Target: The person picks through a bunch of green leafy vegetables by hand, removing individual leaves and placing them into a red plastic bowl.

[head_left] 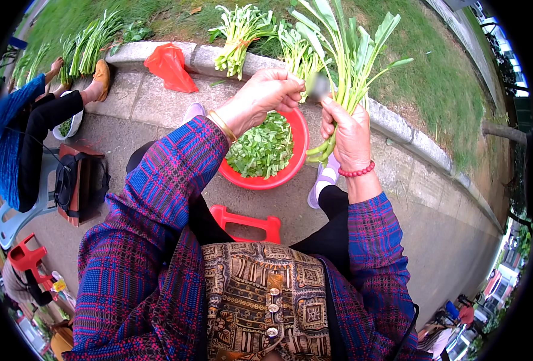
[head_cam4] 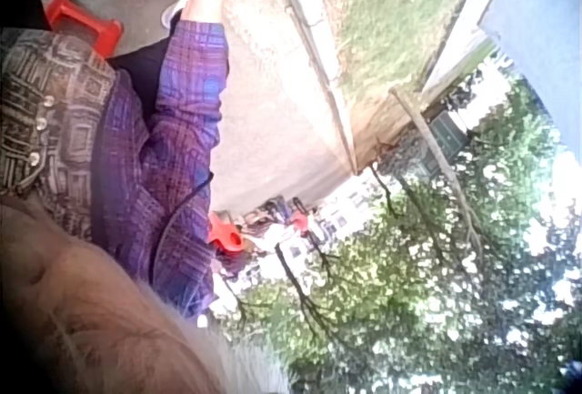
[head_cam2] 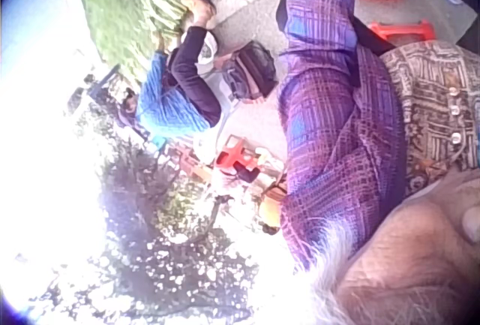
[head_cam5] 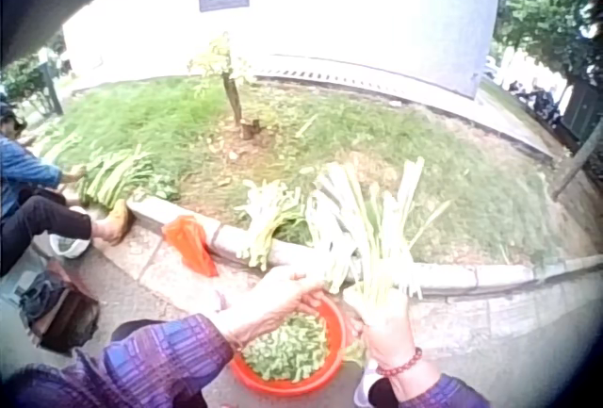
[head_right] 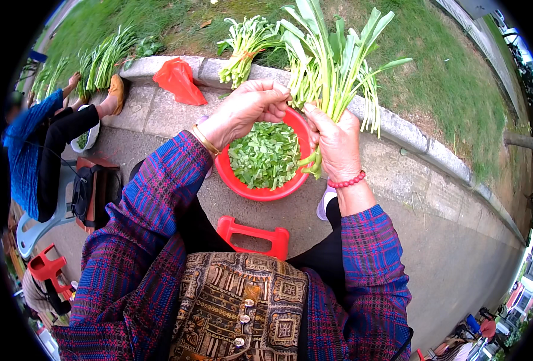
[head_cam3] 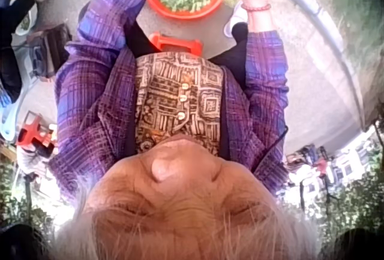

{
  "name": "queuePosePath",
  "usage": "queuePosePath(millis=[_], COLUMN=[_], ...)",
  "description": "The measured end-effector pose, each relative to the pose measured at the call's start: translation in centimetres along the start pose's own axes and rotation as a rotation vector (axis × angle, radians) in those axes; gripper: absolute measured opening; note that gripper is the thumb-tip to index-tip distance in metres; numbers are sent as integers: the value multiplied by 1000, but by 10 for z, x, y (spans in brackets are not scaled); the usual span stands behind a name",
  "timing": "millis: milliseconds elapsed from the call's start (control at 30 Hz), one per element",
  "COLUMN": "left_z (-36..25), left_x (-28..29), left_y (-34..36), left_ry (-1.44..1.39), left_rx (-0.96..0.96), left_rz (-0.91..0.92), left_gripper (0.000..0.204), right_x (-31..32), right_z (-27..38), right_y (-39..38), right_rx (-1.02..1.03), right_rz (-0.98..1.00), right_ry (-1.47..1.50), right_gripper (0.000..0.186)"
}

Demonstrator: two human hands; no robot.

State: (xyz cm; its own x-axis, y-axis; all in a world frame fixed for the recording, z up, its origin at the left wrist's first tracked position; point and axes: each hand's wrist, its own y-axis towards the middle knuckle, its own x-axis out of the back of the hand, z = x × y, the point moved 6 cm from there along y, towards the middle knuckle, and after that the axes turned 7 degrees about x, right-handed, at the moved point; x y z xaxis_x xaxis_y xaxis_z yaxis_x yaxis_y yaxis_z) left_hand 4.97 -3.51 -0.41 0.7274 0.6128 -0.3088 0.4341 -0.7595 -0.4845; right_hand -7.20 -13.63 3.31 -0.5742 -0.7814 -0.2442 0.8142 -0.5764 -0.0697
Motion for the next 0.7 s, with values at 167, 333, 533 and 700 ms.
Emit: queuePosePath(millis=[167,333,533,700], left_z=[11,48,18,-6], left_x=[-7,-7,-34,-34], left_y=[13,23,2,-15], left_ry=[-84,-242,68,12], left_rx=[-155,-207,-198,-252], left_rz=[-53,242,185,128], left_gripper=[12,13,20,17], right_x=[-39,-77,5,19], right_z=[6,9,-17,-6], right_y=[-8,-23,30,26], right_rx=[379,730,294,84], right_rz=[9,123,-90,-67], right_ry=[-285,-1011,-646,-135], right_gripper=[17,26,18,12])
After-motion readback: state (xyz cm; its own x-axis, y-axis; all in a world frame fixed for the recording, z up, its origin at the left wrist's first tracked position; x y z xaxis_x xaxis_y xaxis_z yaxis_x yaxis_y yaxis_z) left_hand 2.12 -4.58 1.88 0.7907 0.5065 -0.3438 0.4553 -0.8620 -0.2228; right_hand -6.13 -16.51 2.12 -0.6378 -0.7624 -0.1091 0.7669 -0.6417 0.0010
